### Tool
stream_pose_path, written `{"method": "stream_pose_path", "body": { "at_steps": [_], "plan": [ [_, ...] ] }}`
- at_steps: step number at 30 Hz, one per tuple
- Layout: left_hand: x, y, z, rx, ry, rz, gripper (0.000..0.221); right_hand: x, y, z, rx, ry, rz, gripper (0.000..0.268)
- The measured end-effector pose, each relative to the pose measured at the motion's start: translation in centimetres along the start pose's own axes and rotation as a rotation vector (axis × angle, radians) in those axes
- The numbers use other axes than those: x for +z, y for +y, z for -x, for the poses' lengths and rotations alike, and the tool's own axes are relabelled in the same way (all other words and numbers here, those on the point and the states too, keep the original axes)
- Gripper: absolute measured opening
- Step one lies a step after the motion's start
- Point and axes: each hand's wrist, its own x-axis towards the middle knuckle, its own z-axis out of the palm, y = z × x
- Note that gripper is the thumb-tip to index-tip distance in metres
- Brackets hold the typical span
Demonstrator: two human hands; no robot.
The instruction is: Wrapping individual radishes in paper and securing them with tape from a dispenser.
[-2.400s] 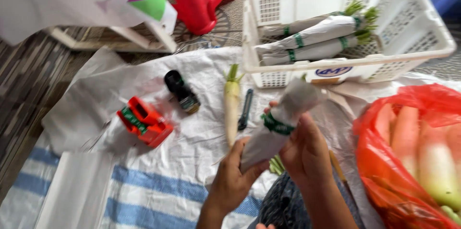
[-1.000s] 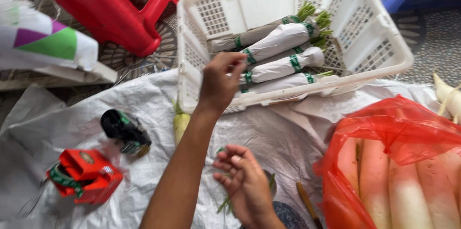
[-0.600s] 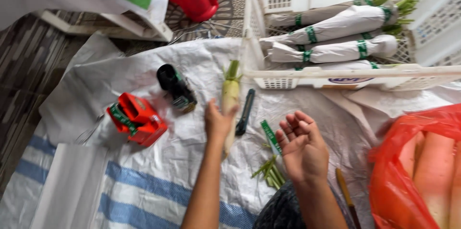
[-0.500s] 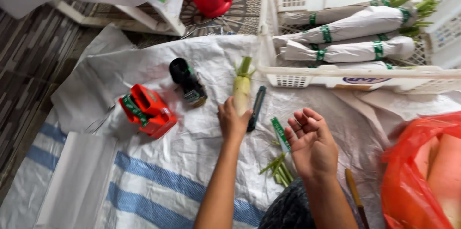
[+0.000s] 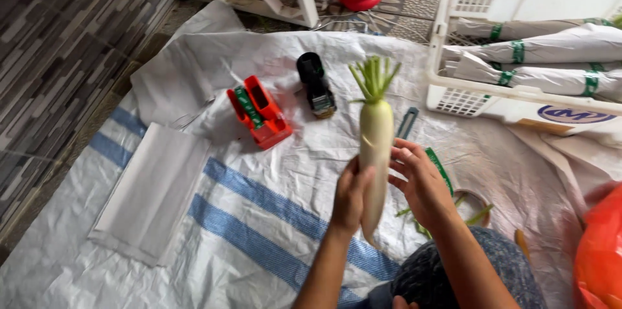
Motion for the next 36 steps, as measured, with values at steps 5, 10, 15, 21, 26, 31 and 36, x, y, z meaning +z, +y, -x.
{"method": "stream_pose_path", "body": {
  "at_steps": [5, 10, 15, 21, 26, 31, 36],
  "plan": [
    [-3.2, 2.3, 6.7, 0.203, -0.129, -0.237, 0.055, 2.2, 2.0, 2.9, 0.089, -0.462, -0.032, 0.081],
    [-7.5, 3.8, 9.5, 0.046, -0.164, 0.146, 0.037, 4.3, 4.7, 5.9, 0.051, -0.733, -0.074, 0.077],
    [-8.4, 8.2, 13.0, 0.134, -0.011, -0.168, 0.034, 3.4, 8.7, 6.4, 0.201, -0.666, -0.158, 0.091],
    [-7.9, 10.8, 14.4, 0.307, 0.164, -0.536, 0.060, 3.7, 8.9, 7.5, 0.137, -0.796, -0.256, 0.081],
    [-6.0, 8.6, 13.9, 0.107, 0.037, -0.498, 0.097, 5.1, 8.5, 8.7, 0.026, -0.987, -0.321, 0.091],
    [-4.6, 9.7, 14.8, 0.297, 0.014, -0.468, 0.068, 5.0, 9.1, 8.2, 0.183, -0.444, -0.056, 0.070],
    [-4.2, 9.3, 14.8, 0.384, 0.284, -0.514, 0.072, 4.2, 9.3, 6.6, 0.187, -0.582, -0.026, 0.063]
  ]
}}
